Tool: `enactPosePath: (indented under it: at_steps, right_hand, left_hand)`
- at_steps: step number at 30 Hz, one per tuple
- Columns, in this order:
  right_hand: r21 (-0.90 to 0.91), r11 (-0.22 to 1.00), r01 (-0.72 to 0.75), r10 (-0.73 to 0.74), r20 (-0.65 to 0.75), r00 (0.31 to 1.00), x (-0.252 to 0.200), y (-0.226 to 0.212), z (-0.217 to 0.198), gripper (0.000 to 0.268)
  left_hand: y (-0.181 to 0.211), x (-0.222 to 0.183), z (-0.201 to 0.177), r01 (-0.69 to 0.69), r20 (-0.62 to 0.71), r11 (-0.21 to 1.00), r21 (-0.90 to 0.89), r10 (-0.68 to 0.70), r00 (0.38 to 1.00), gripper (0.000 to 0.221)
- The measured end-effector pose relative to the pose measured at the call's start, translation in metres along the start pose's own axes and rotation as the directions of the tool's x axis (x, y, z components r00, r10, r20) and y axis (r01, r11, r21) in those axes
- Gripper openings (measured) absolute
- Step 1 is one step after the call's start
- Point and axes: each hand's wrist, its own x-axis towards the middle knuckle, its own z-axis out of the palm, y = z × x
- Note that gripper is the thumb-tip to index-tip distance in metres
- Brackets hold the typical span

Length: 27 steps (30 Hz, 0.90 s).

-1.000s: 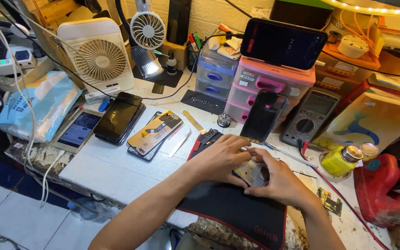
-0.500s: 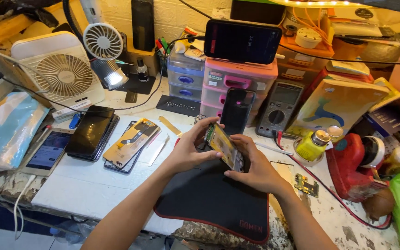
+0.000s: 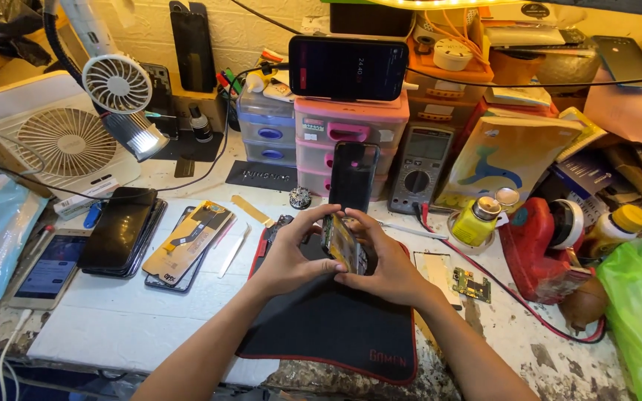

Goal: Assembling and aligning internal components of a mobile phone, including the screen and frame, on a repair bench.

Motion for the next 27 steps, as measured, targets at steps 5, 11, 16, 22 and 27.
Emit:
enactPosePath:
  at_steps: [5,11,16,22,27]
  right_hand:
    - [-0.008,1.0,0.005,-0.005,-0.004,1.0,0.001,0.0,0.001,0.107]
    - [0.006,1.0,0.024,-0.024,-0.032,0.999,0.002,0.004,0.0,0.108]
    - [0.166,0.984,0.068,-0.044,-0.145,0.988,0.002,0.021,0.0,0.107]
    - [0.371,0.915,0.155,-0.01,-0.364,0.931,0.005,0.041,-0.001,0.098]
    - [0.336,0.928,0.16,-0.007,-0.414,0.91,0.007,0.042,-0.005,0.093]
  left_hand:
    - [0.003,0.0,0.002,0.009,0.003,1.0,0.012,-0.009,1.0,0.095]
    - [0.017,0.0,0.004,0.014,0.014,1.0,0.01,-0.015,1.0,0.1]
    - [0.012,0.001,0.006,-0.01,0.0,1.0,-0.006,0.01,1.0,0.101]
    - [0.002,0.005,-0.006,0.012,-0.389,0.994,0.11,0.032,0.921,0.027]
    - [-0.003,0.005,-0.01,0.045,-0.466,0.993,0.107,0.01,0.885,0.052]
